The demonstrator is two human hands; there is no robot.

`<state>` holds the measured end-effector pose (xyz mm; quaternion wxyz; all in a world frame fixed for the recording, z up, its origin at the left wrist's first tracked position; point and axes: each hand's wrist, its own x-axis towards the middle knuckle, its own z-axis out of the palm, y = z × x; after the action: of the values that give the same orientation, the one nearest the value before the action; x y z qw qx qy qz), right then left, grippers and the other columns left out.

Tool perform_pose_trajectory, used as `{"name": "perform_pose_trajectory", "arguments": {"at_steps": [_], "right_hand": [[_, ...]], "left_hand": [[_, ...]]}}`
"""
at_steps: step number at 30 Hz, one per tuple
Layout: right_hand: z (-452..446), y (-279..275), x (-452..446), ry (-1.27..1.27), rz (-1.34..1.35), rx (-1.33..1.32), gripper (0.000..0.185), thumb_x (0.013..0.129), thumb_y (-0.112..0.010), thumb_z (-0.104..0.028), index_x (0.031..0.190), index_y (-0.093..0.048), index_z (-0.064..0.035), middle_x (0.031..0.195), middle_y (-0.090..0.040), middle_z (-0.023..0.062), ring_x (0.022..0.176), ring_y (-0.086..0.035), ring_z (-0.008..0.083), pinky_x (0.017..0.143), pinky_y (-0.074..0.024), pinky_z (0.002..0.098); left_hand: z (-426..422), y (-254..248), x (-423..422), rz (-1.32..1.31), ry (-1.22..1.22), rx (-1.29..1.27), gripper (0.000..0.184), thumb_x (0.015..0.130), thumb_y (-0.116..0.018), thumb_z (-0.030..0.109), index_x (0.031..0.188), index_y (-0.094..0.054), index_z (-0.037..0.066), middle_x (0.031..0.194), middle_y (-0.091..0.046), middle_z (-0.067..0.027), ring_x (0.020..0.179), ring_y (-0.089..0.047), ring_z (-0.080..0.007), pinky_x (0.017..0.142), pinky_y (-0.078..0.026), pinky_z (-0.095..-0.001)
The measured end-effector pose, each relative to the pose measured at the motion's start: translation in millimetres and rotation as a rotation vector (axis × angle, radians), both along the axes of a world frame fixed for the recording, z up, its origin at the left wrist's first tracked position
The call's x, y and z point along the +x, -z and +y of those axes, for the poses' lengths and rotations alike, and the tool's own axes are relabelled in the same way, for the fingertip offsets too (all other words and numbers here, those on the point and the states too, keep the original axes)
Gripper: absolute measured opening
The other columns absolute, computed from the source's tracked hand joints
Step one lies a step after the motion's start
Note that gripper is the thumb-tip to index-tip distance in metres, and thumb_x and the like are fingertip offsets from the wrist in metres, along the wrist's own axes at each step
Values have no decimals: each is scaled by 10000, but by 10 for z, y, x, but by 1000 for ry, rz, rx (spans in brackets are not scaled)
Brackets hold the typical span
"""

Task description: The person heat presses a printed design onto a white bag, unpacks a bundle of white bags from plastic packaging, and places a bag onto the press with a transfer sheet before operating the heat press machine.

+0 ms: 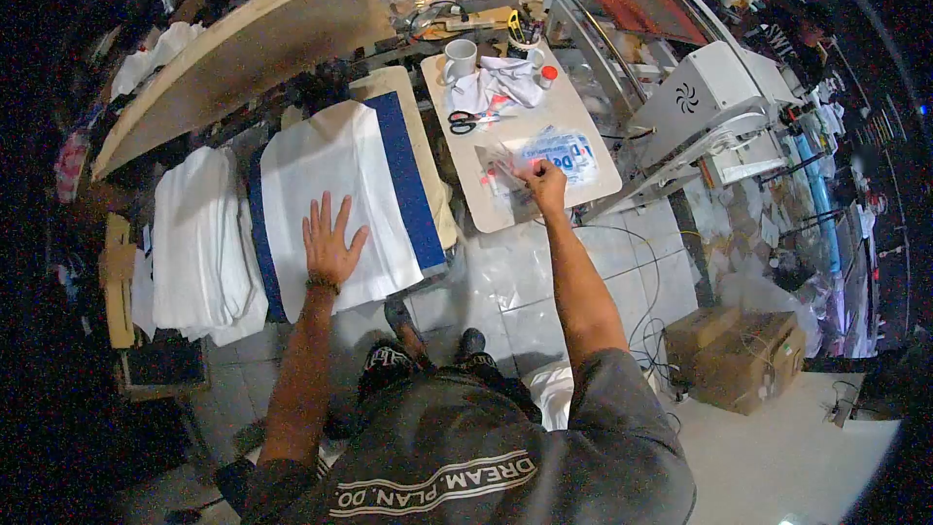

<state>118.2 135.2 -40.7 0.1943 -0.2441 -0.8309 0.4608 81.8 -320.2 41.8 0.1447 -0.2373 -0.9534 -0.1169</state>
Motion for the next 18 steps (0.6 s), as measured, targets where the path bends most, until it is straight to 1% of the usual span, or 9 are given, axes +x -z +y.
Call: {"name": "perform_pose_trajectory", "arguments": {"at_steps": [2, 3, 7, 8, 10, 11, 13, 15, 18], "right_hand": [[9, 16, 1, -76, 161, -325, 231, 781, -831, -133, 729, -634, -23, 697, -664, 49, 629, -607, 102, 579, -496, 269], [24, 46, -11, -70, 160, -322, 231, 781, -831, -133, 729, -634, -23, 697, -664, 49, 629, -607, 102, 579, -496, 269], [41, 44, 68, -74, 71, -8, 190, 769, -805, -136, 861, -688, -18, 723, -677, 48, 652, -622, 122, 627, -508, 306], [-13, -1, 90, -25, 75, 167, 124, 774, -731, -109, 848, -696, -17, 766, -714, 132, 697, -694, 212, 660, -539, 360], [-99, 53, 92, -3, 219, 169, 117, 762, -704, -76, 860, -682, -15, 799, -703, 153, 728, -697, 277, 684, -547, 378], [-182, -33, 131, -2, 265, 148, 140, 759, -722, -50, 887, -679, -13, 813, -693, 132, 738, -689, 240, 705, -554, 356], [-390, -321, 201, 29, 276, 217, 137, 754, -704, -22, 890, -690, -28, 868, -691, 123, 798, -674, 278, 756, -536, 380], [-684, -614, 215, 41, 518, 463, 171, 723, -716, -9, 887, -702, -57, 919, -681, 90, 862, -637, 291, 790, -496, 402], [-1366, -1169, 249, -94, 621, 473, 228, 684, -738, -17, 896, -717, -98, 942, -669, 54, 891, -604, 283, 790, -460, 409]], "left_hand": [[2, -18, 4, -10, -5, -1, 644, 929, -612, 488, 1484, -484, 186, 1578, -334, -215, 1441, -299, -469, 1167, -205, -617], [-2, -32, 12, -12, 1, 2, 644, 929, -612, 488, 1484, -484, 186, 1578, -334, -215, 1441, -299, -469, 1167, -205, -617], [-4, -39, -5, -55, 32, -7, 653, 927, -622, 469, 1492, -467, 180, 1587, -318, -212, 1456, -278, -453, 1170, -200, -617], [-12, -35, -15, -56, 30, -16, 655, 938, -619, 455, 1508, -441, 187, 1595, -304, -207, 1460, -273, -453, 1165, -207, -624], [22, -30, -15, -59, 58, -19, 659, 948, -616, 442, 1524, -415, 193, 1604, -289, -203, 1464, -268, -454, 1160, -214, -631], [22, -40, 0, -61, 36, -36, 661, 948, -616, 447, 1523, -416, 191, 1603, -289, -208, 1465, -263, -457, 1162, -208, -630], [63, -34, -35, -59, 21, -62, 662, 948, -615, 453, 1522, -418, 189, 1602, -288, -213, 1467, -257, -459, 1163, -202, -629], [24, 0, -41, -86, 3, -62, 665, 951, -610, 465, 1522, -414, 186, 1600, -287, -221, 1474, -244, -452, 1168, -188, -629], [-44, 16, -104, -129, 48, 1, 615, 947, -614, 447, 1486, -479, 183, 1598, -298, -211, 1465, -256, -458, 1170, -186, -624]]}}
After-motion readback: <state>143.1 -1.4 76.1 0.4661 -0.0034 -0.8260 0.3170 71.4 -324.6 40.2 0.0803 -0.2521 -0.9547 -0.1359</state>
